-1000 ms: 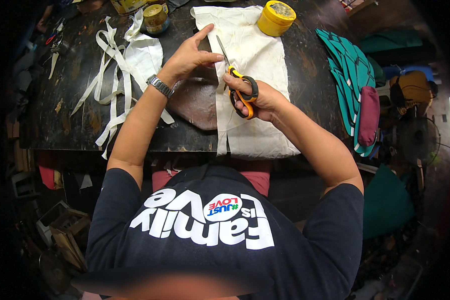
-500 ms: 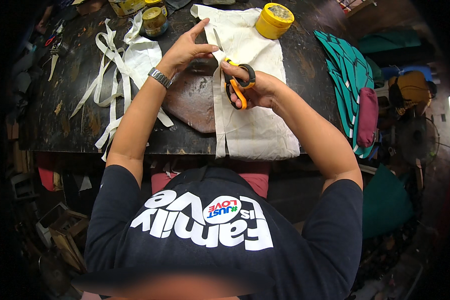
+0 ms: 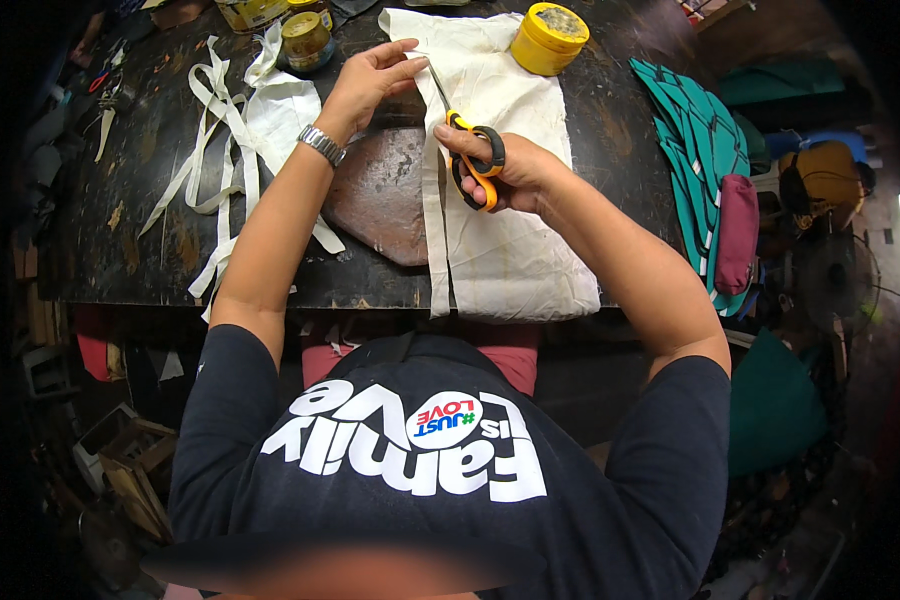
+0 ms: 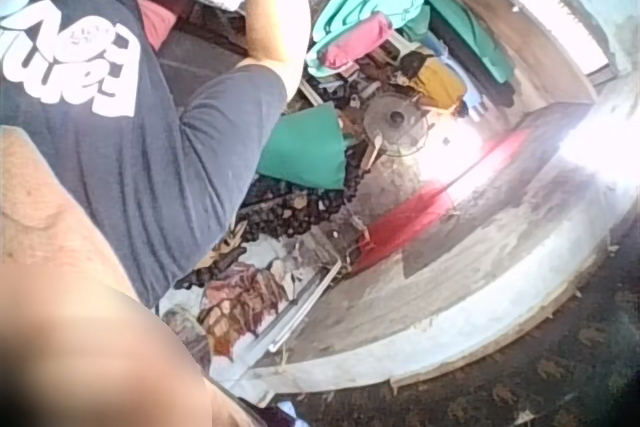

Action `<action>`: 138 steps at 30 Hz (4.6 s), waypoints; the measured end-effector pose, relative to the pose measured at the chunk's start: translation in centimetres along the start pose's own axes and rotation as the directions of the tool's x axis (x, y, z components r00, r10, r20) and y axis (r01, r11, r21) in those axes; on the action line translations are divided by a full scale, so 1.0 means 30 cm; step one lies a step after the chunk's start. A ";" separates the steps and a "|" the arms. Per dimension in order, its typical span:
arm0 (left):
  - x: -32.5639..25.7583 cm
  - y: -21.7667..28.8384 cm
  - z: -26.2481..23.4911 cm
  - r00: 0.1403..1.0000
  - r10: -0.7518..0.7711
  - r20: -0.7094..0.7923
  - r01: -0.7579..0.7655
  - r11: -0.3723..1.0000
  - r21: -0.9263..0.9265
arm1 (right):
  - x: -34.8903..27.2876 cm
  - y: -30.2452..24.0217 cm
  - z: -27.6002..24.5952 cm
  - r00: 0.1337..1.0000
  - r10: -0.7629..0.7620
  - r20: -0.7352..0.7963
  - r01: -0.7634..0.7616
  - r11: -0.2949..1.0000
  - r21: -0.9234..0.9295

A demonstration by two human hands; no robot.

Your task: The person cuts a white woven fabric into narrow strips using yellow-handled scissors, then places the strips onto green fabric pieces on a workbench. The person trims the white strips to fit the green pieces and continues assembling the components.

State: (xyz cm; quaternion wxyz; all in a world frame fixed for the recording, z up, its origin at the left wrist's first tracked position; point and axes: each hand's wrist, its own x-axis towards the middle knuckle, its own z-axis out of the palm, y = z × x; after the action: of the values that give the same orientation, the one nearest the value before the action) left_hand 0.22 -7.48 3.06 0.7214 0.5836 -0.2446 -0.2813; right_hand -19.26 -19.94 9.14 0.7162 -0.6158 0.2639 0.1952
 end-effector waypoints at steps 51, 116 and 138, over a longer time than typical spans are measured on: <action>0.191 -0.051 -0.149 0.999 -0.004 -0.032 0.006 0.998 0.069 | 0.220 -0.126 -0.058 0.999 0.004 0.046 0.003 0.988 -0.157; -0.004 -0.004 -0.129 0.982 0.172 -0.080 -0.175 0.984 -0.039 | 0.326 -0.195 0.057 0.988 -0.150 -0.027 0.140 0.964 -0.227; -0.921 0.099 -0.089 0.995 0.078 0.068 -0.087 0.988 0.131 | -0.366 0.422 0.268 0.973 -0.003 0.233 0.052 0.978 -0.203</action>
State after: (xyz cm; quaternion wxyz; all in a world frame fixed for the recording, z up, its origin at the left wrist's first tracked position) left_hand -17.56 13.97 4.76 0.6836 0.6110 -0.3094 -0.2523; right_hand -34.43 -9.44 6.88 0.6763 -0.6641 0.1482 0.2821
